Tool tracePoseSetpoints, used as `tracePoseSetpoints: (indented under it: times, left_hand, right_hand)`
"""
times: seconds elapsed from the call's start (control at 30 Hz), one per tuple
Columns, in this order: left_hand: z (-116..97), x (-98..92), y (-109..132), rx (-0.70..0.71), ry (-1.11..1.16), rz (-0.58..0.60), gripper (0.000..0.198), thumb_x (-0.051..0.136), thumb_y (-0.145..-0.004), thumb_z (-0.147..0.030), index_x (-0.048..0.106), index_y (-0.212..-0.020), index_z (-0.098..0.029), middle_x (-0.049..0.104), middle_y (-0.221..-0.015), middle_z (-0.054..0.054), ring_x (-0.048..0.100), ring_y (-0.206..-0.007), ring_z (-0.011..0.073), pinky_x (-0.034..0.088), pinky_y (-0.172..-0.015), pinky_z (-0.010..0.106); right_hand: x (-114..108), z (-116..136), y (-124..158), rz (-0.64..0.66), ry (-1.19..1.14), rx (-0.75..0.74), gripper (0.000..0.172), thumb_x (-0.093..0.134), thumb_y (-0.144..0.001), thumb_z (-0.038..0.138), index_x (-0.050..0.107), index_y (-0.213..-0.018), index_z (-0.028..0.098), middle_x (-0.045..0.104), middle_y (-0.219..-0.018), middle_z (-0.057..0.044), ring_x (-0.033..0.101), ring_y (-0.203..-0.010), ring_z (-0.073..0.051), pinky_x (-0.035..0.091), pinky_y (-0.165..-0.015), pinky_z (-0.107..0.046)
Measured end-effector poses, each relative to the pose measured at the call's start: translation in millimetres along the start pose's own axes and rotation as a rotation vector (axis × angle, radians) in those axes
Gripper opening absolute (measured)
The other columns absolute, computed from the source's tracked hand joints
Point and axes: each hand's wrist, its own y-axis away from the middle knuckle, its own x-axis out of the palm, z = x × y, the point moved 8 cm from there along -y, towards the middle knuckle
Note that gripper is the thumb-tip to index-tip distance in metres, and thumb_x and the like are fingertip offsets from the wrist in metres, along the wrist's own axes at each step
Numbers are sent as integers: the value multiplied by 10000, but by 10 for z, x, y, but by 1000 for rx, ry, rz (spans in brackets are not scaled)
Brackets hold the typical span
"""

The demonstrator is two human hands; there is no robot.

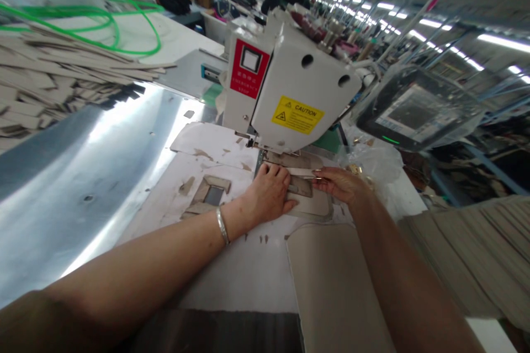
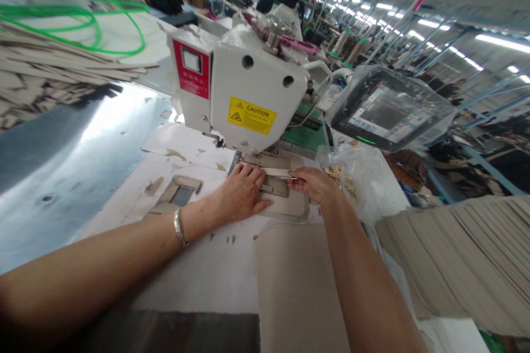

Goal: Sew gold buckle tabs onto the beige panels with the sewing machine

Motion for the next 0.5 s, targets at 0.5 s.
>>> tracePoseSetpoints:
  times: [0.5]
  left_hand:
    - [-9, 0, 1, 1, -29, 7, 597, 483, -877, -608, 590, -1132, -79, 582, -1081, 151, 474, -1038, 332, 335, -925, 462]
  right_hand:
    - [-5, -74, 49, -161, 4, 47, 213, 681, -759, -30, 580, -668, 134, 628, -576, -10, 620, -520, -106, 581, -562, -205]
